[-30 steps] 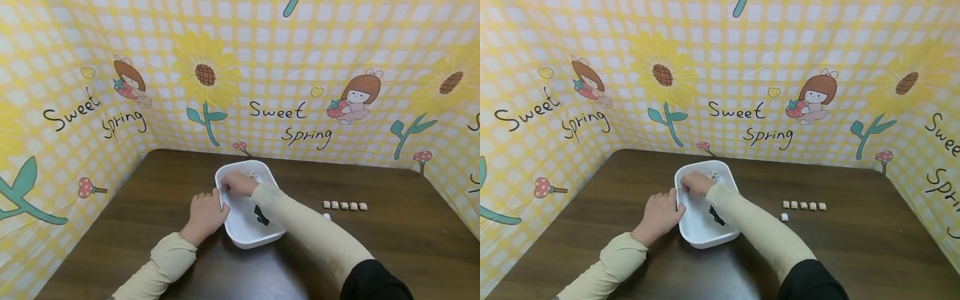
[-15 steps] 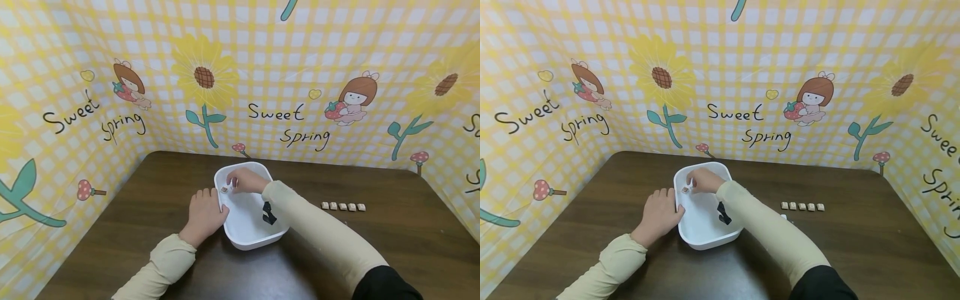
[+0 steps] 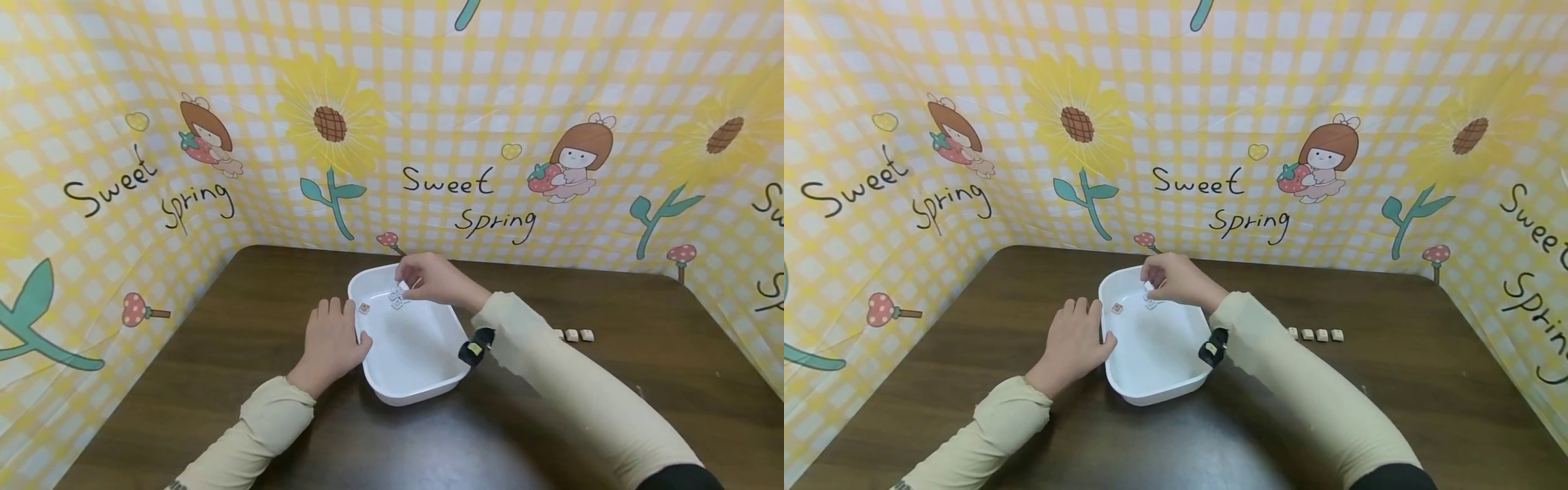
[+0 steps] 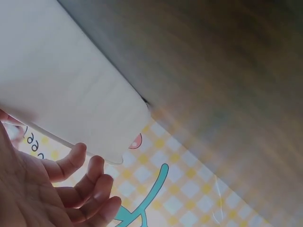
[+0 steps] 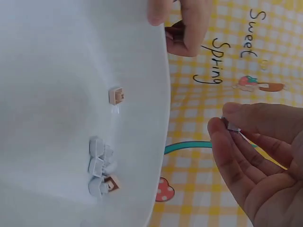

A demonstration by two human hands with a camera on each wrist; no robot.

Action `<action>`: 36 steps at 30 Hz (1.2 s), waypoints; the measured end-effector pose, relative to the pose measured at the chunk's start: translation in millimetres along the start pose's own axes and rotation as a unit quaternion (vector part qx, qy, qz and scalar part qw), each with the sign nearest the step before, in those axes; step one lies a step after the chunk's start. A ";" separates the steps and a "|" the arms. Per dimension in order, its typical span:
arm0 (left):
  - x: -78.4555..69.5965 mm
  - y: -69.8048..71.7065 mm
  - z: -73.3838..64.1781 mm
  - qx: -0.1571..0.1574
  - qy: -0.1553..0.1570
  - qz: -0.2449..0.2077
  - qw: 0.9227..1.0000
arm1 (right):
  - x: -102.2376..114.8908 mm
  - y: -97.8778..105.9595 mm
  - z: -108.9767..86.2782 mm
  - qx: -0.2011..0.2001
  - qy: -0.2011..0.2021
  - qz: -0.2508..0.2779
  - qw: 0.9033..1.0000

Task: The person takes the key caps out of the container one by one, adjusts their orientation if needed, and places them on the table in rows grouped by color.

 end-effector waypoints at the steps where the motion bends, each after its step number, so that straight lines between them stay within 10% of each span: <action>1: -0.4 0.8 0.1 -0.004 -0.003 0.002 1.000 | 0.1 4.3 -5.2 -0.006 0.001 0.006 1.000; 15: -1.9 -0.4 -1.4 -0.003 -0.016 0.010 1.000 | -28.0 42.3 -85.7 -0.044 -0.028 0.098 0.994; 27: -2.6 -0.8 0.2 0.006 -0.008 0.004 1.000 | -50.5 80.3 -145.9 -0.130 0.013 -0.046 0.990; 36: -1.4 -0.7 -0.2 0.005 -0.006 -0.001 1.000 | -106.9 94.5 -187.7 -0.167 -0.034 -0.108 0.979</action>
Point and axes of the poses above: each hand's wrist, its own z-axis towards the middle knuckle, its own y-axis out of the back of the hand, x = y × z, the point moved 10 cm from there along z, towards the middle knuckle, and after that the axes turned 13 degrees about z, right-handed, at the moved point
